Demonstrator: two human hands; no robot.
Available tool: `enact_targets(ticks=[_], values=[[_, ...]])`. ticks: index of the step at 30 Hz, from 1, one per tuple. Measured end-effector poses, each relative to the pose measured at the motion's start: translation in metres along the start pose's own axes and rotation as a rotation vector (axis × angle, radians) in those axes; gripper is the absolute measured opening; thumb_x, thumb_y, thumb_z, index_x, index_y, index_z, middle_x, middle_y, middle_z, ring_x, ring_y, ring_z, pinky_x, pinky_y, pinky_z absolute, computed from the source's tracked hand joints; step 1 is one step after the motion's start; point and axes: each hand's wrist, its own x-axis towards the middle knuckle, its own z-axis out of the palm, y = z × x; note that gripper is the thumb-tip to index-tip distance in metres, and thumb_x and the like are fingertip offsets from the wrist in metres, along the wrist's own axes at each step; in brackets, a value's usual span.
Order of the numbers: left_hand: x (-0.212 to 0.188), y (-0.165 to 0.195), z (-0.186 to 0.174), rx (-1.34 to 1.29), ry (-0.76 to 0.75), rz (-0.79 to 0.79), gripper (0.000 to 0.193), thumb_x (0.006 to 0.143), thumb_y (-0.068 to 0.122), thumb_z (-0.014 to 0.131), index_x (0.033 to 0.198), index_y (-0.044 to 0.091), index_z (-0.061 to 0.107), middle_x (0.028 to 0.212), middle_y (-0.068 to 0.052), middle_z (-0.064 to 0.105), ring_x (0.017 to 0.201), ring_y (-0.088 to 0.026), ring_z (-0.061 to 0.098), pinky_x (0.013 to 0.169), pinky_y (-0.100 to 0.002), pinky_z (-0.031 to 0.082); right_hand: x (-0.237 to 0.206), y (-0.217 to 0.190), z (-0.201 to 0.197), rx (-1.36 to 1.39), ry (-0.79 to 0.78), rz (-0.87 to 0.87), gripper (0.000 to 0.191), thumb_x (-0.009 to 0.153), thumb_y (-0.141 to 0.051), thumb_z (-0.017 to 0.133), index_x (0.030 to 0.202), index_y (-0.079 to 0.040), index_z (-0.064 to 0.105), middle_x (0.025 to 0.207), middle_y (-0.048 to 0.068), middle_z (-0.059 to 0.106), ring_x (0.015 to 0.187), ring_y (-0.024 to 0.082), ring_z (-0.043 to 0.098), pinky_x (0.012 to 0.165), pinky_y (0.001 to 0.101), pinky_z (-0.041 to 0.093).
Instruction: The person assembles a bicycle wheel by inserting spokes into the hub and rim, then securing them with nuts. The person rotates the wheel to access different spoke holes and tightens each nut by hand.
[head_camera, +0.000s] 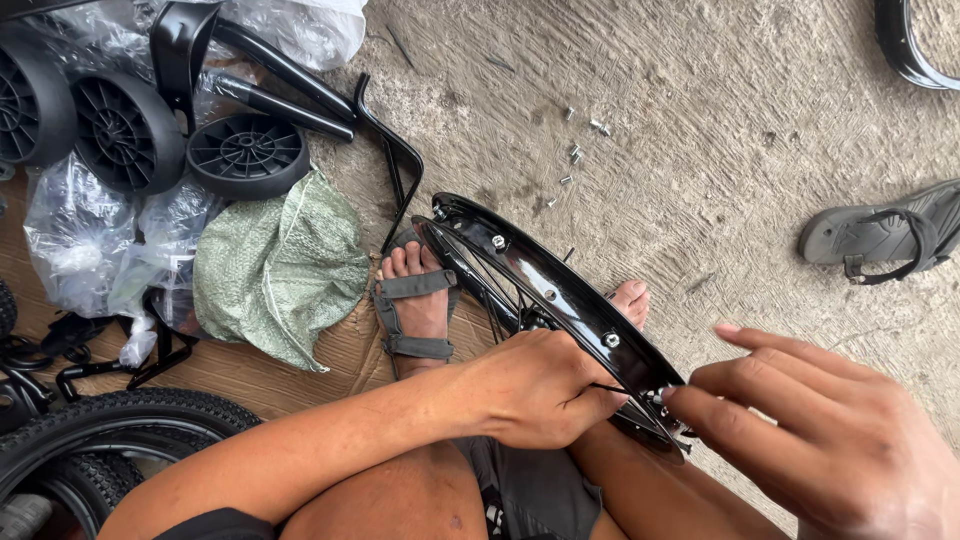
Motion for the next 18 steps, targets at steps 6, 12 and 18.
enact_targets(ticks=[6,12,18], values=[[-0.002,-0.004,0.001,-0.048,-0.085,-0.075,0.019,0.102,0.016,0.055,0.092,0.004,0.067,0.106,-0.031,0.067,0.102,-0.043,0.068,0.093,-0.047,0.056,-0.001,-0.001,0.000,0.018,0.056,0.036,0.035,0.077,-0.029,0.075,0.103,-0.005,0.072,0.089,0.003,0.073,0.086,0.019,0.076,0.101,0.0515,0.057],[-0.004,-0.006,0.004,-0.114,-0.423,-0.546,0.029,0.098,0.026,0.052,0.095,0.007,0.074,0.081,-0.018,0.073,0.079,-0.036,0.074,0.077,-0.045,0.060,-0.005,-0.002,0.004,-0.051,0.078,0.079,0.025,0.079,-0.024,0.078,0.099,-0.009,0.072,0.089,0.002,0.073,0.089,0.021,0.076,0.100,0.0492,0.059],[-0.005,-0.010,0.009,-0.129,-0.280,-0.448,0.031,0.100,0.026,0.050,0.103,0.007,0.075,0.090,-0.020,0.074,0.083,-0.038,0.073,0.076,-0.045,0.059,-0.010,0.004,0.013,-0.003,0.094,0.142,0.063,0.076,-0.041,0.079,0.124,-0.002,0.065,0.101,0.012,0.072,0.093,0.025,0.076,0.089,0.0436,0.060]])
